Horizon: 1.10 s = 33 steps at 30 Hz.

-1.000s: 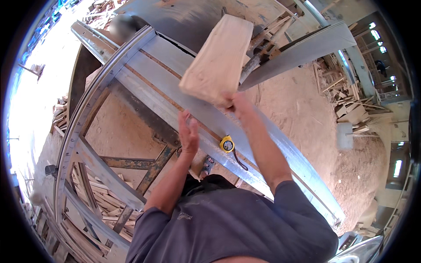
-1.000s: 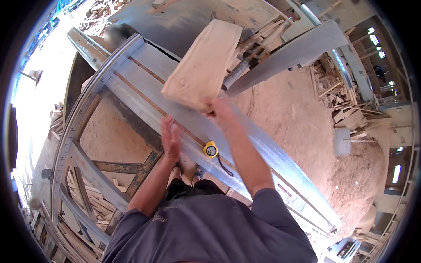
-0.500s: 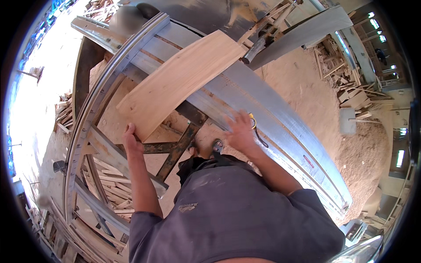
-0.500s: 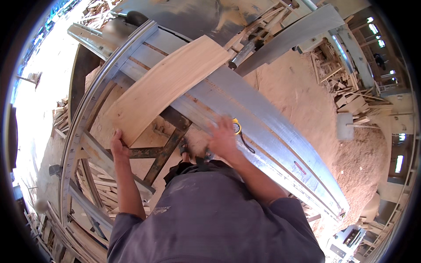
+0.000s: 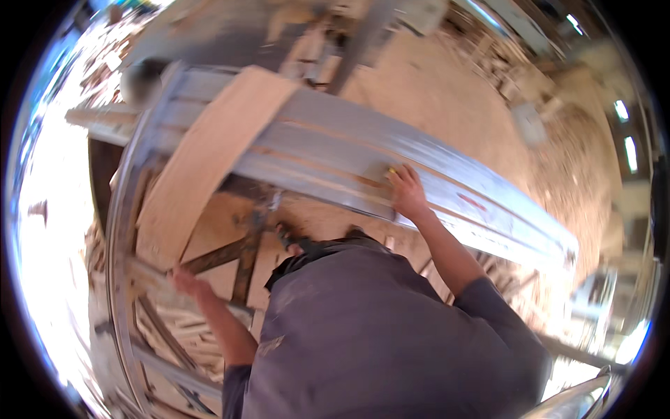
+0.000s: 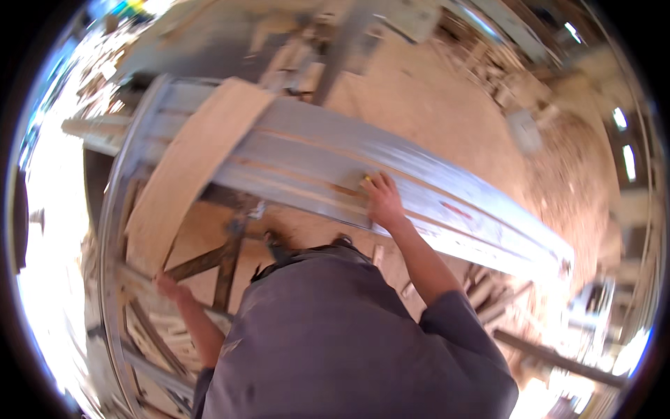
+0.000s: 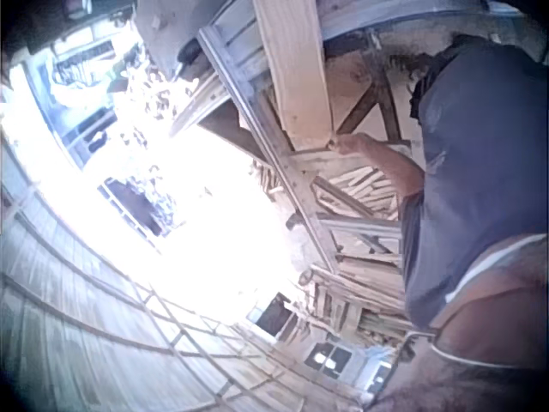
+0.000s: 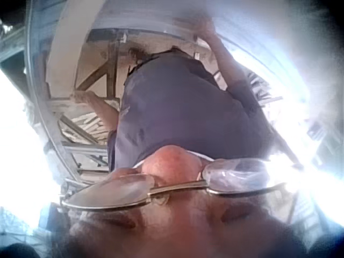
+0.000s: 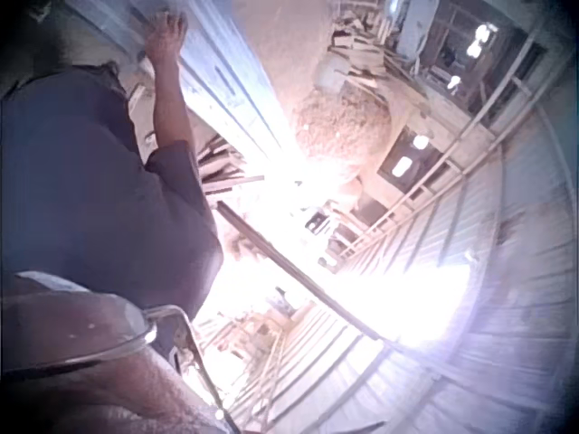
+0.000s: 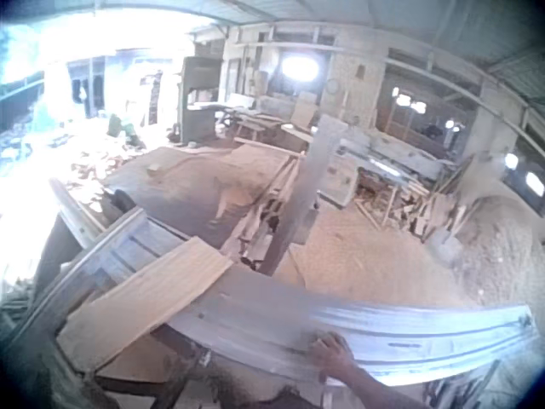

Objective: The person measures a piece of wood with a tape measure and marks it with a pencil. They then use a table saw to cut the wood along the marked line. The person repeats the measuring and cutting process on the resulting pieces.

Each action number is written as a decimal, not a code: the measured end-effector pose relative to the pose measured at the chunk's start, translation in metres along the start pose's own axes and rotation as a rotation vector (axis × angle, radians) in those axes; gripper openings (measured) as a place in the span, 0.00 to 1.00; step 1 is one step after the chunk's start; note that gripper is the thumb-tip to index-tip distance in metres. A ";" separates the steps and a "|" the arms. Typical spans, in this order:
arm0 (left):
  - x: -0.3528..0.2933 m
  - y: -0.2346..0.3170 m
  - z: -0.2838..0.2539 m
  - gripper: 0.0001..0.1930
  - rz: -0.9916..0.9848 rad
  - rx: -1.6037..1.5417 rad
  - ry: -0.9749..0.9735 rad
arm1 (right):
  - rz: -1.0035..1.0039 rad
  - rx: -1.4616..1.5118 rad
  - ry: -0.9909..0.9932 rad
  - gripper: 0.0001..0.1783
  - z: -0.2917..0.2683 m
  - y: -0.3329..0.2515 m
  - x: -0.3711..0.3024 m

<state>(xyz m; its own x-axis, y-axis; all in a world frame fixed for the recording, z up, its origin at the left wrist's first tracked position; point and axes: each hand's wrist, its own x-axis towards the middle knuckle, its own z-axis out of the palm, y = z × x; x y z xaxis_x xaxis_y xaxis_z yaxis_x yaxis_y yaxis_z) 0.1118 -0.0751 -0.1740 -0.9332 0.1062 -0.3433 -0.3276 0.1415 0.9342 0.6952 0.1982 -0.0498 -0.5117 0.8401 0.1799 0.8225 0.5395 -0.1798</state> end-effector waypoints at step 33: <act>-0.040 0.026 0.191 0.32 -0.020 -0.491 0.269 | 0.187 0.006 0.267 0.25 -0.024 0.192 -0.079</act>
<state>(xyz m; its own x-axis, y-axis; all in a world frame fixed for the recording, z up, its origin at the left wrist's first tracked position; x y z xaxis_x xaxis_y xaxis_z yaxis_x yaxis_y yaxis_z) 0.1683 0.1120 -0.1542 -0.9098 -0.1557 -0.3847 -0.3162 -0.3405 0.8855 0.8998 0.2341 -0.0755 -0.2680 0.8808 0.3903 0.8942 0.3781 -0.2395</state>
